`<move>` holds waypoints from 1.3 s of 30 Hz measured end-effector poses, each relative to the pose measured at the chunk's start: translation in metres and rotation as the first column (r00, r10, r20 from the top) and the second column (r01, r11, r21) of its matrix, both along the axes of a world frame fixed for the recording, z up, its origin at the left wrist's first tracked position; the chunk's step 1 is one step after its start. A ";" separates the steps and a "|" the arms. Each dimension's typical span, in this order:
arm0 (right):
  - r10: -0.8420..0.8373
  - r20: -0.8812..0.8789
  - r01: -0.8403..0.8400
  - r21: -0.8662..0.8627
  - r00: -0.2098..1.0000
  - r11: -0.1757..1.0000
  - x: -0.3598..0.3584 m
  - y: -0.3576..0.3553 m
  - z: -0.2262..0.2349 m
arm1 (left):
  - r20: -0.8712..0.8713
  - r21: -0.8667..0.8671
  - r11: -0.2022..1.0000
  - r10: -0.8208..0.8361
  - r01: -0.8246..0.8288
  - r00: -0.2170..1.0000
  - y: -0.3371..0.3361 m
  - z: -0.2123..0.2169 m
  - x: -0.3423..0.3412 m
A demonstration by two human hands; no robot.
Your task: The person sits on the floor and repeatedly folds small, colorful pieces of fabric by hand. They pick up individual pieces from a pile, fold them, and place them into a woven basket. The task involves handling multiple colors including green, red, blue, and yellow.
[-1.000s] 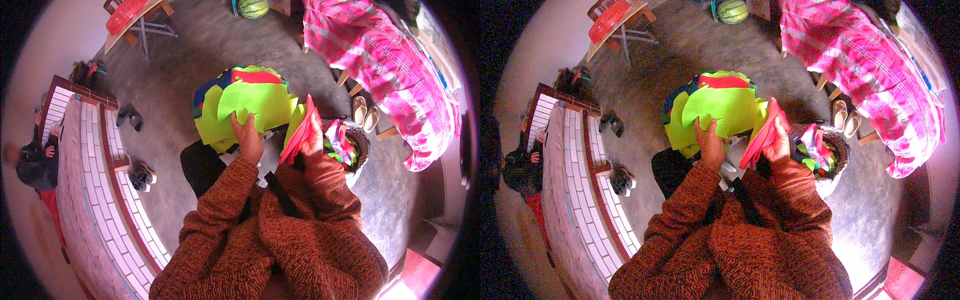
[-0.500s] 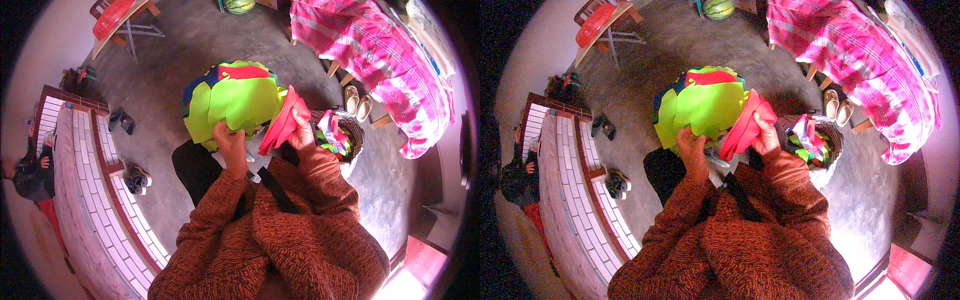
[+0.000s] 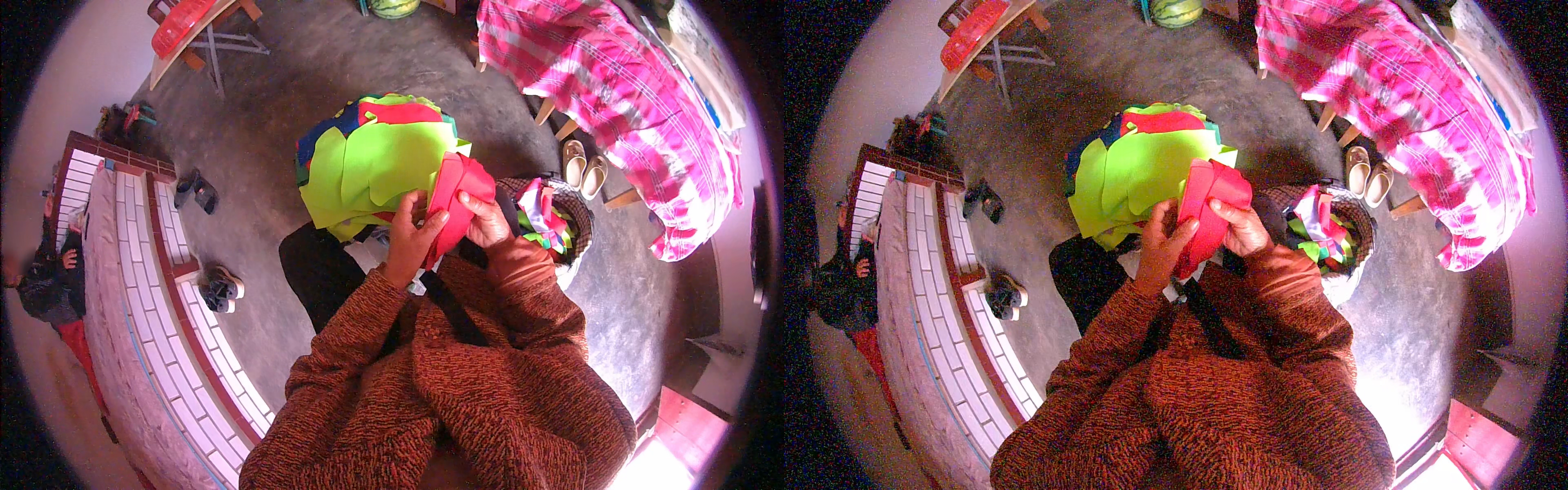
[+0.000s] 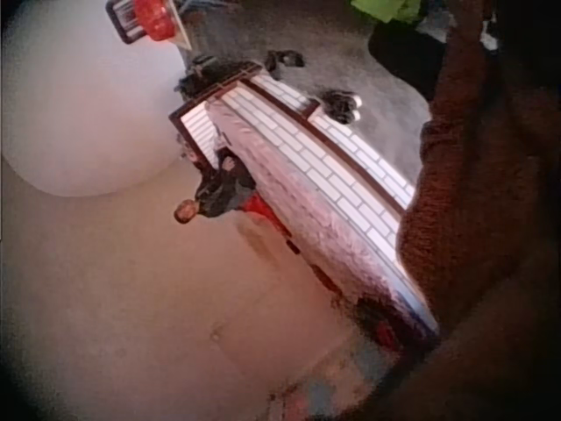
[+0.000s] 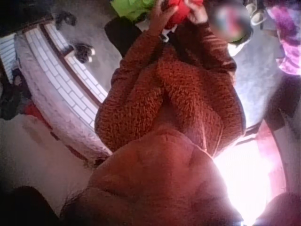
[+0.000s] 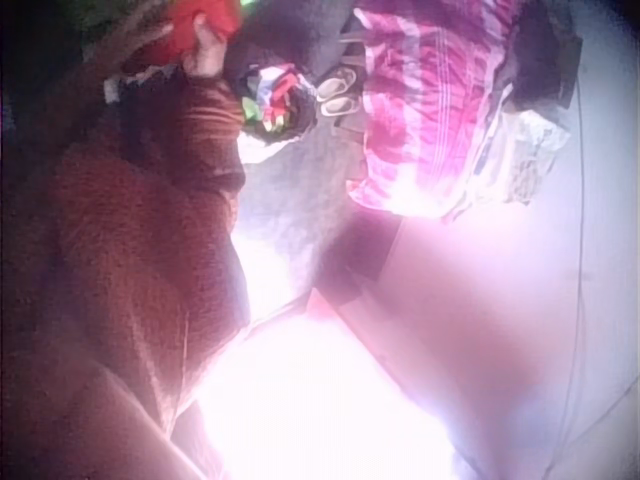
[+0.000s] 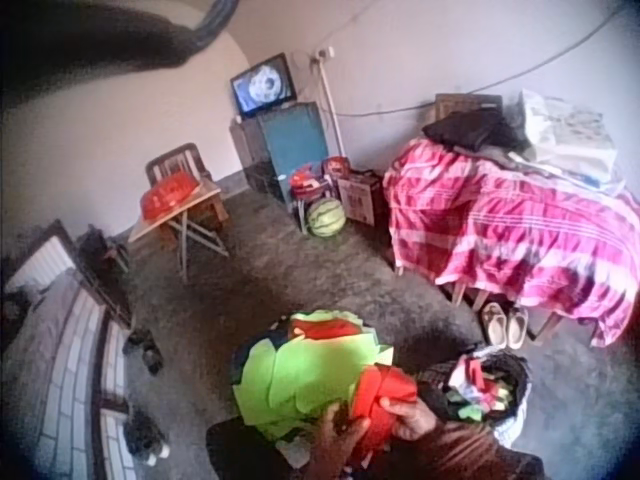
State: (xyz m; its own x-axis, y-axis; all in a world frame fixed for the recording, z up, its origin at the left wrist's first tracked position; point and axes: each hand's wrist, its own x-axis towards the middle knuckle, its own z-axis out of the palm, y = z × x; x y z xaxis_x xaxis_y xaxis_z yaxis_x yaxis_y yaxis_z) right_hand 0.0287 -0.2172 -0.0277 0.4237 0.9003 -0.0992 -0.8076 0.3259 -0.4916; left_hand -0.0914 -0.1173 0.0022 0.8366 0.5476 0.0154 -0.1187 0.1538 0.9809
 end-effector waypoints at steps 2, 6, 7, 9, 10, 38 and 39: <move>0.062 0.001 -0.062 0.014 0.998 0.998 -0.002 -0.002 0.005 | 0.019 -0.002 1.000 0.003 -0.003 1.000 0.001 0.004 0.000; 0.089 0.105 -0.087 -0.020 0.990 0.996 -0.007 -0.003 0.009 | -0.020 0.102 0.994 0.047 -0.045 0.999 0.003 0.006 -0.002; 0.089 0.132 -0.084 -0.039 0.987 0.996 -0.007 -0.003 0.008 | -0.021 0.073 0.996 0.046 -0.044 0.999 0.003 0.005 -0.002; 0.055 0.109 -0.052 -0.035 0.992 0.998 -0.008 -0.001 0.004 | -0.022 0.017 0.999 0.044 -0.043 0.999 0.005 0.003 -0.001; 0.038 0.098 -0.035 -0.032 0.994 0.999 -0.008 -0.001 0.002 | -0.039 0.024 0.999 0.039 -0.038 0.998 0.005 0.004 -0.002; 0.057 0.326 0.000 -0.175 0.944 0.985 -0.018 0.011 -0.005 | -0.101 0.104 0.977 0.199 -0.189 0.975 0.010 -0.017 -0.011; 0.046 0.291 0.005 -0.171 0.956 0.985 -0.019 0.012 -0.002 | -0.093 0.124 0.972 0.211 -0.199 0.973 0.010 -0.017 -0.012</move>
State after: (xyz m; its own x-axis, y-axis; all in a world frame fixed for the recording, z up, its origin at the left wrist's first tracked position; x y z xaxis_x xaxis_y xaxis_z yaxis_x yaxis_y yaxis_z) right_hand 0.0095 -0.2048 -0.0293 0.4383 0.8901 -0.1247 -0.6258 0.2026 -0.7532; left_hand -0.1033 -0.1072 -0.0143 0.7066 0.7076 0.0054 -0.0321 0.0245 0.9992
